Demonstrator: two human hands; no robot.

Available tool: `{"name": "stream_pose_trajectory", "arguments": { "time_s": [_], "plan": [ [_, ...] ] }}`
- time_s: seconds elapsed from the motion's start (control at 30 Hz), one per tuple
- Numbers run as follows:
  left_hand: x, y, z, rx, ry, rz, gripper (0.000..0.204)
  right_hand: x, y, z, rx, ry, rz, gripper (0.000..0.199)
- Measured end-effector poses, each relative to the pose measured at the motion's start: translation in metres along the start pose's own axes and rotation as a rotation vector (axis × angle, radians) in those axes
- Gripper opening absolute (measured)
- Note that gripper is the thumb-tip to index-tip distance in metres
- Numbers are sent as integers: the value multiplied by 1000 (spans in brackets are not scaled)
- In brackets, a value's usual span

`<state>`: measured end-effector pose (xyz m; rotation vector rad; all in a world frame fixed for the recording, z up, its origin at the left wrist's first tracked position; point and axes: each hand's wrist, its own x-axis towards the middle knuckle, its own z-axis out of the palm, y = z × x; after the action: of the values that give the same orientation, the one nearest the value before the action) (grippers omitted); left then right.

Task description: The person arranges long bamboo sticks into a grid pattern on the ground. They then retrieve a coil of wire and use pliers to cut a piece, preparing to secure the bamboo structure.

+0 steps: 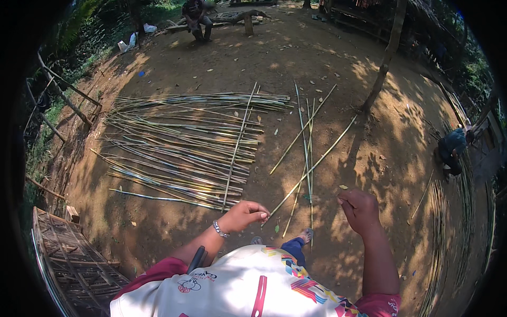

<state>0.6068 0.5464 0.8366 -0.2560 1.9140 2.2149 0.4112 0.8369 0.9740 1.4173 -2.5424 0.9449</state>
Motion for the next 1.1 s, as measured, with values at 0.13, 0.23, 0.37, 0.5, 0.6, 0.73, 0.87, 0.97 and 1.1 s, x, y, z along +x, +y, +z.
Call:
{"name": "stream_pose_trajectory", "arguments": {
  "time_s": [0.13,0.23,0.37,0.5,0.6,0.73,0.87,0.97,1.1],
  "plan": [
    [-1,7,4,-101,-164,-20,23,10,-10,-20,-23,57,-46,6],
    [-3,11,3,-118,-286,-9,23,14,1,-25,8,51,-104,6],
    [-8,21,5,-156,-370,25,22,22,-1,-31,59,54,-32,6],
    [-9,23,7,-128,-328,18,22,30,-3,-28,58,39,-104,9],
    [-10,26,9,-103,-297,45,21,32,-10,-25,49,-116,-49,13],
    [-11,27,13,-77,-282,20,21,36,-44,-3,19,-199,-221,16],
    [-6,27,21,-85,-269,39,22,18,-45,37,101,-343,-270,18],
    [-8,36,25,-94,-211,21,22,6,-45,48,121,-469,-102,18],
    [-9,40,22,-119,-68,28,22,14,-47,48,189,-418,5,18]
  ]
}}
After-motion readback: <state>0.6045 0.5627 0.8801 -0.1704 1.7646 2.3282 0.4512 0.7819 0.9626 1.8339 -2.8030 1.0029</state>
